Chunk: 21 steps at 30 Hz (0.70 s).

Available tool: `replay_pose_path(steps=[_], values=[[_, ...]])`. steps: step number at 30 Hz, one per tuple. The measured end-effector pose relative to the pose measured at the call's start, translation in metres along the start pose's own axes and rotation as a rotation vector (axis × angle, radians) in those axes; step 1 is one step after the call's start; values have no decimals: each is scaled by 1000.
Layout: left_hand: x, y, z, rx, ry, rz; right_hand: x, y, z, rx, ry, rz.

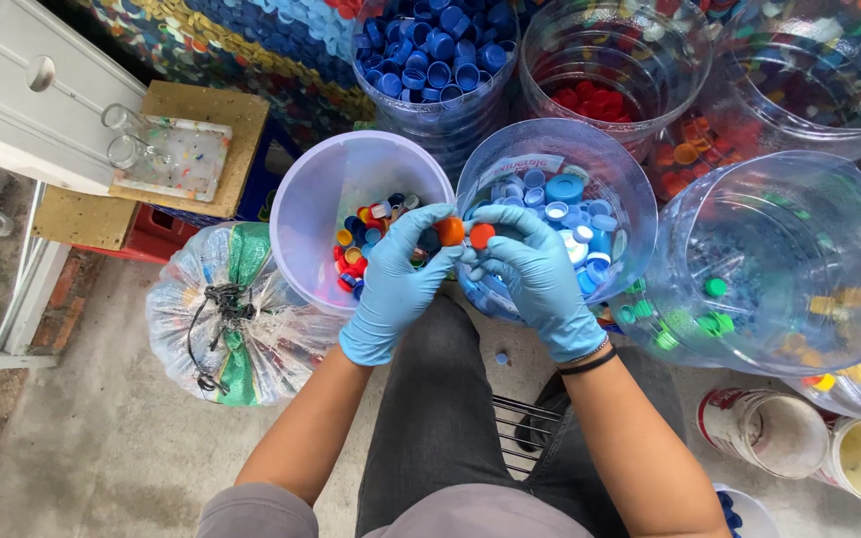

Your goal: Sorting plastic bottle caps by color into different containers

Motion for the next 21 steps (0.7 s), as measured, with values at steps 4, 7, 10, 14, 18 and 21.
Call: replay_pose_path(steps=[4,7,10,14,18,21], values=[[-14,-7,21,-130,-168,-40,8,2,0,-10,-37,20],[-27,-8,34,-211,-118,-54,5,8,-8,-14,-14,52],[-39,-16,41,-292,-197,-111,6,11,-14,-42,-107,81],[-52,-22,44,-369,-251,-122,18,8,-21,-10,-131,108],[-62,-26,73,-429,-257,-218,47,-8,-25,31,-161,161],[-54,-27,86,-377,-178,-221,47,-3,-73,97,-64,237]])
Point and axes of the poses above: each hand's wrist, its own y-axis away from the middle knuckle, its own x-axis out of the back of the hand, z = x × y, the point moved 9 cm from there along -y, towards the middle knuckle, and after that the axes turned 1 degree about -z, right-handed, at the moved point
